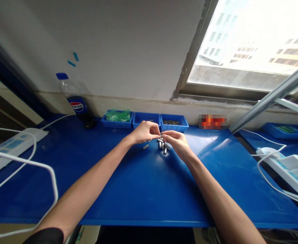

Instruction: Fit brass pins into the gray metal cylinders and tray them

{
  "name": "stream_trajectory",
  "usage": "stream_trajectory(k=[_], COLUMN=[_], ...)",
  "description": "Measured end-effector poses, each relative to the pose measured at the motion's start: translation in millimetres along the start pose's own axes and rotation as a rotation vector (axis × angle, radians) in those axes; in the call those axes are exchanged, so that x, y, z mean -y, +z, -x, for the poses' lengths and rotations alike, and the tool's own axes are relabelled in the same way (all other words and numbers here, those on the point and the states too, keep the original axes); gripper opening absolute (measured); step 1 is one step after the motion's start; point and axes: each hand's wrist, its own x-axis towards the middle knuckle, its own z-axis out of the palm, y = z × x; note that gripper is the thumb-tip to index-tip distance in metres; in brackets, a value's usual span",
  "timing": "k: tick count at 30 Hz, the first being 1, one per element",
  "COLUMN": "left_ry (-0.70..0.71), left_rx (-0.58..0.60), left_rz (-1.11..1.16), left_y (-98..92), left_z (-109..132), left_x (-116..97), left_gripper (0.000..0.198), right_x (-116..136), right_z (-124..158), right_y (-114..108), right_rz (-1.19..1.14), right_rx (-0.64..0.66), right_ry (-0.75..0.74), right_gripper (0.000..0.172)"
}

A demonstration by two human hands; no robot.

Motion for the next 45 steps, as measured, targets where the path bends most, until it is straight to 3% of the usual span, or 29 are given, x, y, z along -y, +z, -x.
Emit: stream_trajectory(k=[2, 5, 9, 17, 22, 27, 32, 36, 40, 45], left_ry=[-0.014, -0.069, -0.122, -0.106, -0.005, 0.042, 0.05, 0.041, 0.023, -0.036], left_rx=[0.021, 0.015, 0.077, 0.151, 0.072, -0.027, -0.004, 0.015, -0.036, -0.046], left_rz=[-0.093, -0.3, -0.492, -0.497, -0.269, -0.041, 0.026, -0.013, -0.16, -0.308], left_y=[-2.7, -5.8, -4.4, -0.9, -4.3, -4.3, -4.4, -6.2, -11.3, -16.8], left_z=[1, 2, 5, 4, 3, 2, 2, 2, 2, 3], left_x=[0, 3, 6, 10, 9, -2, -6, -4, -2, 1], left_gripper=[0.013, 0.015, 0.015, 0.024, 0.016, 0.017, 0.019, 0.019, 0.017, 0.016], right_x=[1, 4, 6, 1, 4, 6, 6, 6, 4, 1], right_z=[-1, -2, -4, -2, 0, 0, 1, 1, -2, -3], right_y=[-1, -4, -9, -6, -3, -1, 1, 0, -2, -2], right_rz=[0.016, -0.005, -0.046, 0.062, 0.148, 0.17, 0.055, 0.05, 0.006, -0.06], right_rx=[-0.028, -0.184, -0.337, -0.293, -0.248, -0.114, -0.053, -0.051, -0.202, -0.232], right_ry=[0.001, -0.078, -0.204, -0.155, -0.112, -0.075, -0.02, -0.013, -0.104, -0.172], right_gripper=[0.033, 0.035, 0.055, 0.047, 0.039, 0.04, 0.034, 0.035, 0.04, 0.067])
